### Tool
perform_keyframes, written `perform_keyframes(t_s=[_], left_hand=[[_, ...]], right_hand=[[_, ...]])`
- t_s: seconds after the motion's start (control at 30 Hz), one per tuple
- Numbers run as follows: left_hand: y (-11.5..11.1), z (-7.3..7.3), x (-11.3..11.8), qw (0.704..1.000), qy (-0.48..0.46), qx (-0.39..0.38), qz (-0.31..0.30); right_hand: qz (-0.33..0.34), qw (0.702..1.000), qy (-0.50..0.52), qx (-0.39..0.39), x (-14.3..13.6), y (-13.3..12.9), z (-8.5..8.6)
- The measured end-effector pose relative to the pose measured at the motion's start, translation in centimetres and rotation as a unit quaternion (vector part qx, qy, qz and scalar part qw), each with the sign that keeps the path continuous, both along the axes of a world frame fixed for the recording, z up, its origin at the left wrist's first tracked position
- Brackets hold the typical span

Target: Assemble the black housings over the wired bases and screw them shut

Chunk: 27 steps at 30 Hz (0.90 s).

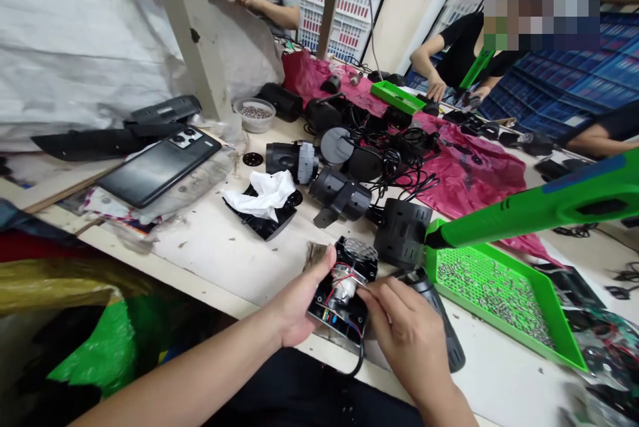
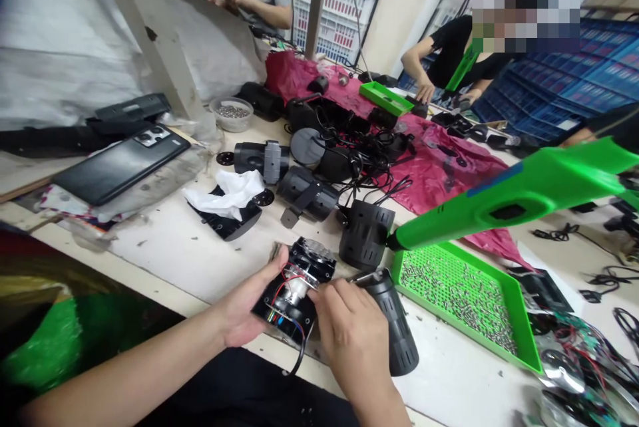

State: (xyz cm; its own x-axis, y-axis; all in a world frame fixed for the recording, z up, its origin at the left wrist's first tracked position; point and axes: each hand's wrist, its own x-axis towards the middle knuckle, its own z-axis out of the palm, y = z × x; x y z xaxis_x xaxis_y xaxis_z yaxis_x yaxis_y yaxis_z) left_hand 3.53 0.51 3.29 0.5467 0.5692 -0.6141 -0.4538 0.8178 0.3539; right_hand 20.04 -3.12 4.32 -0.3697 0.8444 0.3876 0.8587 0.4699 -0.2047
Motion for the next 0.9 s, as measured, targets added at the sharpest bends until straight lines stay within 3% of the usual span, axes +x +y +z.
perform_keyframes(t_s=[0.1,0.2,0.47,0.73,0.9], left_hand=[[-0.1,-0.1,0.2,0.999,-0.004,0.033,0.001],[0.0,0.0,0.3,1.000,0.005,0.016,-0.005],[0.3,0.3,0.2,1.000,0.001,-0.010,-0.001],[0.5,0.0,0.0,1.000,0.003,0.002,-0.016],[0.4,0.0,0.3,0.999,-0.001,0.020,-0.026]], right_hand=[[-0.003,0.999,-0.035,-0.014,0.2,0.2,0.9],[0.031,0.998,-0.059,0.016,0.6,0.4,1.2],[0.004,0.998,0.048,0.040,0.6,-0.9,-0.9],[0.001,0.998,-0.045,0.034,1.2,-0.1,2.1],[0.025,0.996,-0.084,0.029,0.8,0.6,2.2]])
